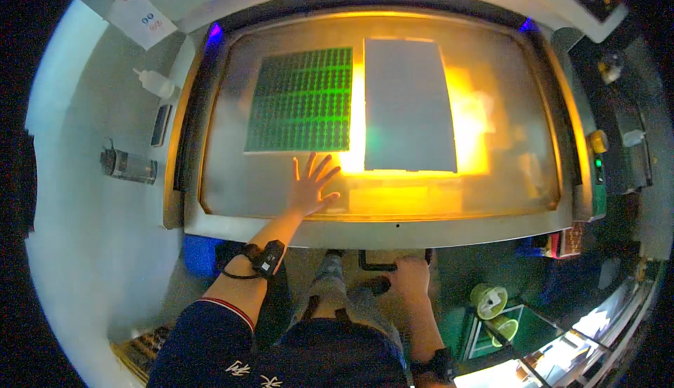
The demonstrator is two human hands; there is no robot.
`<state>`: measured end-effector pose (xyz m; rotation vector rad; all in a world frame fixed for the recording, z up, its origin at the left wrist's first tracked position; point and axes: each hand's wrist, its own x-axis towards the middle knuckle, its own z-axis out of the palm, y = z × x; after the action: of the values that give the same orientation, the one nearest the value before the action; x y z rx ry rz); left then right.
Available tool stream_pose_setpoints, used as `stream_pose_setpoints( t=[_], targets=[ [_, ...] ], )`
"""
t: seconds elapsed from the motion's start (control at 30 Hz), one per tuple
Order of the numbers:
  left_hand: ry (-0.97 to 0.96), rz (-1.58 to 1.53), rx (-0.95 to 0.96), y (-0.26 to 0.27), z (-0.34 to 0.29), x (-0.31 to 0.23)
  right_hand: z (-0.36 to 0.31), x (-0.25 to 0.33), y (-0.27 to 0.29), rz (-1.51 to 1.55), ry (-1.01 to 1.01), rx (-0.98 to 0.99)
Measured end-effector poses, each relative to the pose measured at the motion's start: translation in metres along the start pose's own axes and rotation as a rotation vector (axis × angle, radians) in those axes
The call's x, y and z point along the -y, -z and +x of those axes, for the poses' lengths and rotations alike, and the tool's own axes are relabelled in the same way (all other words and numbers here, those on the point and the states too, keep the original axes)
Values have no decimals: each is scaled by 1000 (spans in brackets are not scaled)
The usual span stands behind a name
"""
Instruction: Placing PCB panels into an exposure machine, aligning them with a strip, and starting the process.
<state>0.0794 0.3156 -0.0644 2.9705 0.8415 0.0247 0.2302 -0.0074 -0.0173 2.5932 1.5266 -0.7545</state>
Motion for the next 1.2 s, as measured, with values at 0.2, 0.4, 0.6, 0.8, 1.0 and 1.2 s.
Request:
stream_pose_setpoints(
  t=[0.2, 0.4, 0.6, 0.8, 1.0, 1.2],
  targets=[
    [-12, -12, 67, 6, 6, 3, -27, -11, -21, 561, 759, -294],
    [-20, 2, 108, 11, 10, 4, 59, -91, -52, 228, 284, -118],
    [-14, -30, 166, 16, 13, 3, 106, -152, -83, 176, 82, -366],
    [-8, -59, 105, 9, 9, 4, 79, -159, -109, 179, 42, -449],
    [-15, -84, 29, 7, 6, 5, -10, -170, -114, 278, -243, -321],
    [-16, -32, 6, 1, -1, 6, -229, -152, -143, 1461, -972, -176]
  ],
)
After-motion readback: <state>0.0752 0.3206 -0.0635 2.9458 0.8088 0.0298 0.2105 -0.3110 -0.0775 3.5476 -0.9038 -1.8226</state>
